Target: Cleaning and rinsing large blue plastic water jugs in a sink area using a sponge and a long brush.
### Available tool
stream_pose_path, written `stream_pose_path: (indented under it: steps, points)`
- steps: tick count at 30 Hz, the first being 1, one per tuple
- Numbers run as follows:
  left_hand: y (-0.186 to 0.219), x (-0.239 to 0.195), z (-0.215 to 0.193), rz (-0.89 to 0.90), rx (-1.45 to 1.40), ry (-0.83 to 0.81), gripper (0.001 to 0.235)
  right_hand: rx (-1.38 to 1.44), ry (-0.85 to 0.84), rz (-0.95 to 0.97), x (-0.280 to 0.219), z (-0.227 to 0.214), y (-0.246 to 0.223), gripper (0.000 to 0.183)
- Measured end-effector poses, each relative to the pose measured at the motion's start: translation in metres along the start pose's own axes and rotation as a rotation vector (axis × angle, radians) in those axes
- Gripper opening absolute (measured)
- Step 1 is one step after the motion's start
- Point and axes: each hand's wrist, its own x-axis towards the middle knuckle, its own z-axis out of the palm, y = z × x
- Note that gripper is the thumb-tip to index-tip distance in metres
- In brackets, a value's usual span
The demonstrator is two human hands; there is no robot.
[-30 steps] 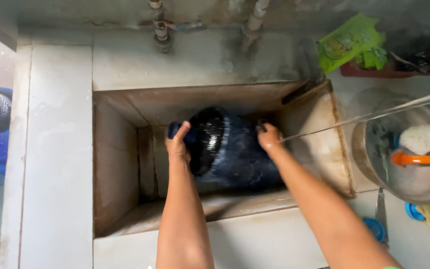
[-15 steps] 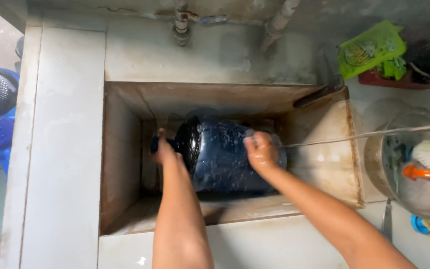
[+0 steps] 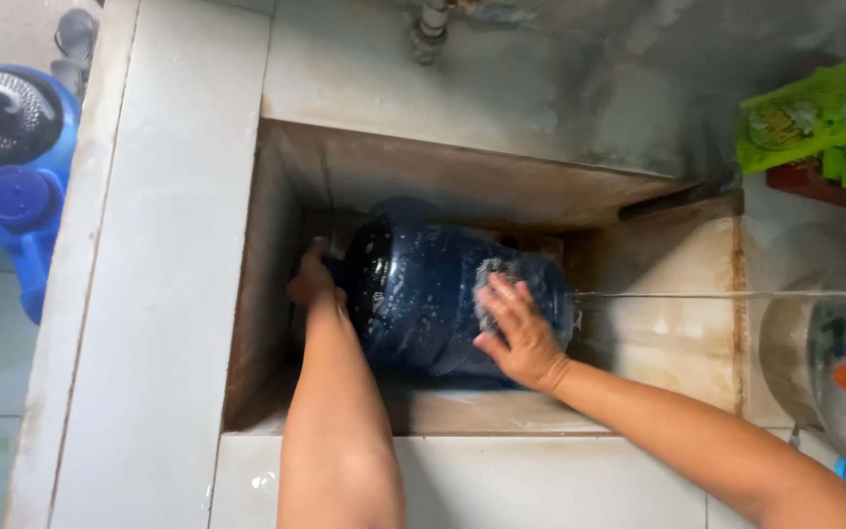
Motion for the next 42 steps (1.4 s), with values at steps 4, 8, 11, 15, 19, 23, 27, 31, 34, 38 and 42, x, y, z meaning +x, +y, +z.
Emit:
stream_pose_path:
  steps: [4, 8, 11, 15, 19, 23, 27, 31, 34, 38, 42]
  points:
    - [0.001, 0.023, 0.011, -0.062, -0.067, -0.322, 0.034, 0.082, 0.115, 0.013, 0.089, 0.036, 0.019, 0.053]
    - [0.008, 0.008, 0.002, 0.005, -0.186, -0.588, 0.029, 0.209, -0.18, 0.756, 0.113, 0.063, 0.051, 0.036]
    - [0.008, -0.001, 0.011, 0.017, -0.181, -0.505, 0.026, 0.129, 0.036, 0.301, 0.095, 0.026, -0.022, 0.038]
    - [0.005, -0.002, 0.019, 0.038, -0.122, -0.55, 0.026, 0.119, 0.104, -0.115, 0.111, 0.01, -0.054, 0.04]
    - [0.009, -0.019, 0.017, 0.045, -0.075, -0.678, 0.026, 0.323, -0.039, 0.436, 0.148, 0.059, 0.035, 0.028]
    - [0.01, -0.031, 0.032, 0.142, -0.065, -0.613, 0.029, 0.248, 0.041, 0.184, 0.126, 0.021, -0.014, 0.023]
    - [0.006, -0.03, 0.033, 0.126, -0.023, -0.636, 0.032, 0.31, -0.175, -0.455, 0.119, -0.009, -0.037, 0.028]
    - [0.026, -0.051, 0.023, 0.062, -0.055, -0.796, 0.033, 0.357, 0.047, 0.015, 0.133, 0.029, 0.033, 0.018]
    - [0.016, -0.052, 0.028, -0.059, -0.023, -0.856, 0.031, 0.29, 0.036, 0.258, 0.132, 0.017, 0.028, 0.031]
    - [0.02, -0.044, 0.024, 0.021, -0.093, -0.878, 0.031, 0.308, 0.032, -0.194, 0.114, -0.008, -0.02, 0.02]
    - [0.016, -0.026, 0.019, 0.054, -0.154, -1.07, 0.036, 0.474, -0.032, 0.524, 0.103, 0.051, 0.097, 0.022]
